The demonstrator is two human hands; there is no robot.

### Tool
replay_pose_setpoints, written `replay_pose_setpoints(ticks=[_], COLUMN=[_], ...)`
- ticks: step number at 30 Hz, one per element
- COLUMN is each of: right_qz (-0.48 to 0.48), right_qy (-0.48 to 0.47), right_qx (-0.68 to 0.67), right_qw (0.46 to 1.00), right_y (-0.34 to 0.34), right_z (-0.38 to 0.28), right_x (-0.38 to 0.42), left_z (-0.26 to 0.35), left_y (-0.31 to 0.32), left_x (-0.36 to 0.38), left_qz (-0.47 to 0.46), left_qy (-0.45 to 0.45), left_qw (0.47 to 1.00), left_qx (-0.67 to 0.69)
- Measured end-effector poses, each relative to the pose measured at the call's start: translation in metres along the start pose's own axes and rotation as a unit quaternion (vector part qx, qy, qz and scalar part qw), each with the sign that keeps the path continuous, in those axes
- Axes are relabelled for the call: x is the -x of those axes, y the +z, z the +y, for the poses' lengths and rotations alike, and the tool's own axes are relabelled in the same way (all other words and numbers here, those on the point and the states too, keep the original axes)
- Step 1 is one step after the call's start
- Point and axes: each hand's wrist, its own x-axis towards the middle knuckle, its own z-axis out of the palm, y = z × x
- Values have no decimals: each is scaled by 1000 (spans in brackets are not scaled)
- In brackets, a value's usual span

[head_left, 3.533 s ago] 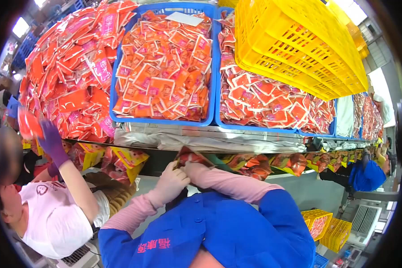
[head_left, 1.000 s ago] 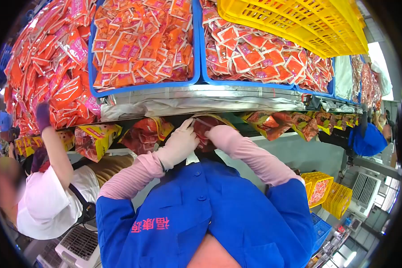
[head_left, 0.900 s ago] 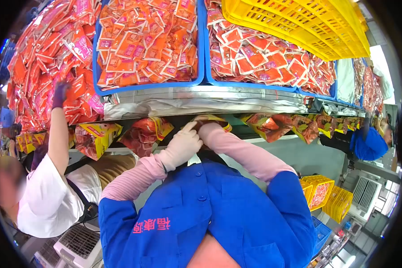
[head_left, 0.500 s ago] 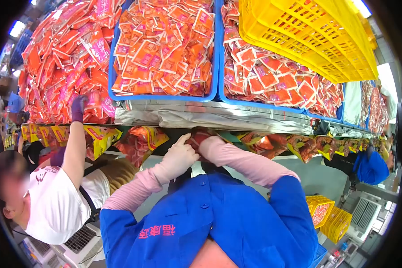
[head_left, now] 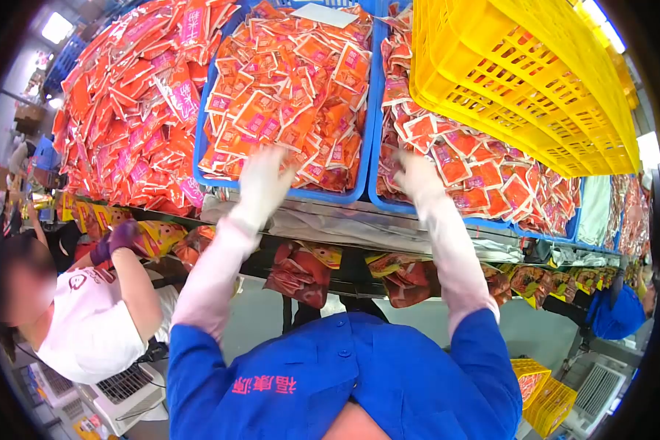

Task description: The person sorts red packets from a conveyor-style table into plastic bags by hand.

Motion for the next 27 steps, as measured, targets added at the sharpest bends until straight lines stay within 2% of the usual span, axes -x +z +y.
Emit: replay_pose_setpoints(ticks=[1,2,3,5,6,7,8,9,10,11,12,13,14,15,17,18,19,20,21,22,23,25,26,27], right_qz=[39,4,-3,17,2,23,17,5,49,99,80,59,-3,-64,-50,-67,-82,-112,-99,-134,-167,-330,-294,-380], right_qy=[-6,8,52,34,38,10,50,92,80,69,73,75,49,15,-81,-17,46,85,18,19,19,28,-13,-92], right_qx=[40,89,63,67,13,122,114,107,11,-81,-200,-319,-407,-489,-342,-377,-409,-304,-324,-281,-238,-39,-7,189], right_qw=[998,996,997,997,999,992,992,990,996,989,974,943,912,870,935,924,907,942,941,950,957,943,956,901], right_y=[17,46,64,74,78,78,60,43,23,1,-20,-27,-21,-15,-13,-1,12,13,24,31,32,35,76,80], right_z=[24,47,47,45,48,56,46,40,34,26,8,-15,-34,-56,-99,-100,-95,-87,-77,-67,-67,-94,-87,-115], right_x=[-24,-50,-57,-50,-48,-37,-30,-20,0,20,42,69,95,121,171,183,190,192,196,199,198,181,179,160], left_z=[-10,-14,-18,-17,-22,-32,-33,-28,-24,8,34,69,86,112,141,145,145,145,143,132,118,91,81,76], left_y=[29,50,63,84,80,70,54,29,16,-29,-38,-52,-41,-42,-21,-5,-3,-14,-24,-26,-21,-6,0,6], left_x=[-31,-52,-55,-57,-51,-41,-31,-15,5,11,32,44,62,73,99,111,121,127,132,142,149,165,174,178], left_qz=[-39,-76,-72,-108,-143,-132,-124,-93,-39,-127,-105,-136,-101,-118,-136,-131,-196,-236,-273,-250,-246,-214,-265,-261], left_qy=[-63,-124,-121,-162,-173,-160,-171,-148,-116,-133,-120,-118,-14,29,34,62,81,88,94,169,167,350,339,336], left_qw=[996,984,985,972,971,978,977,979,978,962,930,913,941,959,951,948,936,920,904,906,908,910,902,905], left_qx=[-52,-104,-104,-129,-81,-6,17,104,171,201,331,366,322,257,275,283,281,299,317,296,295,59,16,6])
